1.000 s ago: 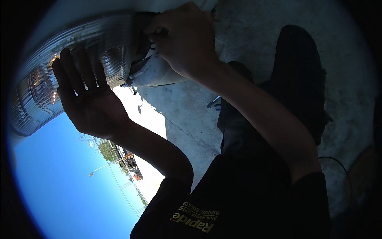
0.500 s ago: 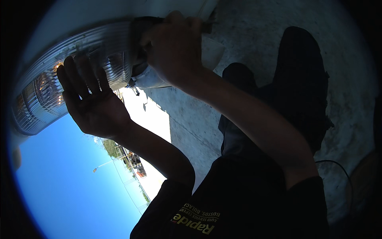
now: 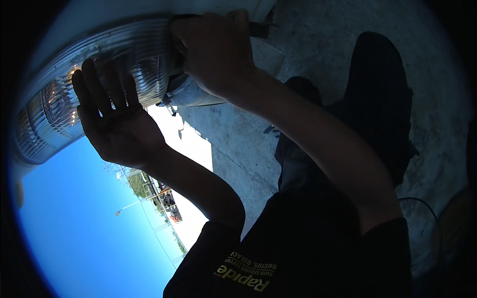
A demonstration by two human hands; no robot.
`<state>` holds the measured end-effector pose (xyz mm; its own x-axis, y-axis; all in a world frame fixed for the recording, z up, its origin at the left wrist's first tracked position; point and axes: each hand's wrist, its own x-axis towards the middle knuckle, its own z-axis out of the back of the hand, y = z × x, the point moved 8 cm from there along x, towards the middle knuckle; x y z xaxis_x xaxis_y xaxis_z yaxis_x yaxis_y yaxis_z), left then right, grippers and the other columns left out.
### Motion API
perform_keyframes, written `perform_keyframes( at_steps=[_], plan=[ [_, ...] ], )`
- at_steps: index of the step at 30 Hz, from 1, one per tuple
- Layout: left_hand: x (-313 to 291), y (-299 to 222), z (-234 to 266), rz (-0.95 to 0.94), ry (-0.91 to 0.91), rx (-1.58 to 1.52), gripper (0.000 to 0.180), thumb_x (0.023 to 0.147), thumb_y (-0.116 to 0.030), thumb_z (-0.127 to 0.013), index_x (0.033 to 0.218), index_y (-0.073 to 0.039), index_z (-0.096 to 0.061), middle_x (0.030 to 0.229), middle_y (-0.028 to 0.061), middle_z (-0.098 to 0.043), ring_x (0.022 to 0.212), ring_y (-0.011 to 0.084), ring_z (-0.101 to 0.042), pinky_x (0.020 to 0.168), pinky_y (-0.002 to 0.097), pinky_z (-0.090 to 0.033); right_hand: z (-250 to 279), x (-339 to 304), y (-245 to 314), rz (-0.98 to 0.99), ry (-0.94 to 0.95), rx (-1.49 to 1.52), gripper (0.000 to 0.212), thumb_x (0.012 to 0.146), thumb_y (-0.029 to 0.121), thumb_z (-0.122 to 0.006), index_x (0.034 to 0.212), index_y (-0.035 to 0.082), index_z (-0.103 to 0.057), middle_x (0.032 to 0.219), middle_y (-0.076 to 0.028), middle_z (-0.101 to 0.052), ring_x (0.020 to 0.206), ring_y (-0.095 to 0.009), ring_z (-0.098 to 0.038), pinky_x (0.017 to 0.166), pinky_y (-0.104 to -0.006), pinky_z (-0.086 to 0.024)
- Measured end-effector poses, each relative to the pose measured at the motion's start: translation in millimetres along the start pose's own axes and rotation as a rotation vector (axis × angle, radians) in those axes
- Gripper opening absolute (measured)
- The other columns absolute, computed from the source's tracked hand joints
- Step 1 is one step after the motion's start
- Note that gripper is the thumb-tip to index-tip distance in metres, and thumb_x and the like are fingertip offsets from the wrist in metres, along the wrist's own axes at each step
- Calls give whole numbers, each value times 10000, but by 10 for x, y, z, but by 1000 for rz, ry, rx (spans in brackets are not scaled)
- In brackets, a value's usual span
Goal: The person installs a headlight assembly on a white van. They connect the bulb socket, position the headlight into the front housing, and secure it with bolts using a ratchet. The headlight is tested and remains illuminated during installation.
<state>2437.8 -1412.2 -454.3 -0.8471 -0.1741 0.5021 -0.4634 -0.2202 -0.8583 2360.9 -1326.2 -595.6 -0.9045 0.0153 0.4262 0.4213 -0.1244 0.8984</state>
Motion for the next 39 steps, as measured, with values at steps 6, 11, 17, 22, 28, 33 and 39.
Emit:
perform_keyframes(
  at_steps=[6,11,17,22,28,33,39],
  plan=[
    [10,39,-108,117,159,-322,630,1147,-389,-302,1648,-15,-371,1682,223,-405,1558,427,-381,1270,599,-308,194,60,48,19,13,120,93,854,20,-672,834,112,-673,834,-124,-747,826,-341,-739,811,-498,-398],
    [-33,-57,9,-107,-59,303,632,1145,-396,-309,1645,-15,-380,1673,224,-422,1549,428,-398,1262,595,-321,339,7,89,39,-33,192,95,853,10,-672,829,102,-675,787,-130,-730,813,-356,-730,802,-504,-400],
    [11,36,-169,186,233,-590,633,1144,-400,-320,1638,-10,-391,1652,241,-445,1530,435,-427,1245,590,-353,286,53,92,68,-95,135,106,851,-5,-661,818,95,-674,772,-141,-729,792,-369,-724,808,-497,-405],
    [-44,-30,107,-106,-109,305,626,1145,-391,-318,1634,-8,-397,1661,241,-431,1529,434,-428,1227,589,-385,193,70,38,-4,-74,104,102,844,-7,-669,861,93,-680,774,-147,-734,796,-366,-731,823,-497,-409],
    [1,17,-225,203,312,-609,628,1143,-396,-319,1632,-10,-403,1652,244,-443,1526,439,-432,1233,588,-373,189,-42,11,13,-137,120,95,839,24,-706,904,85,-675,786,-112,-735,883,-330,-696,838,-492,-404],
    [-46,-31,28,-109,-135,279,632,1140,-398,-323,1635,-12,-401,1653,246,-442,1529,441,-427,1243,589,-356,154,-141,14,66,-282,80,88,816,80,-768,833,82,-681,782,-85,-723,943,-293,-617,855,-480,-402],
    [-50,-56,-104,-112,-153,177,583,1126,-311,-358,1581,40,-458,1643,253,-448,1549,459,-377,1288,620,-288,173,-236,0,145,-374,105,72,791,139,-826,817,119,-762,779,-47,-707,937,-262,-607,872,-474,-401]
  ],
)
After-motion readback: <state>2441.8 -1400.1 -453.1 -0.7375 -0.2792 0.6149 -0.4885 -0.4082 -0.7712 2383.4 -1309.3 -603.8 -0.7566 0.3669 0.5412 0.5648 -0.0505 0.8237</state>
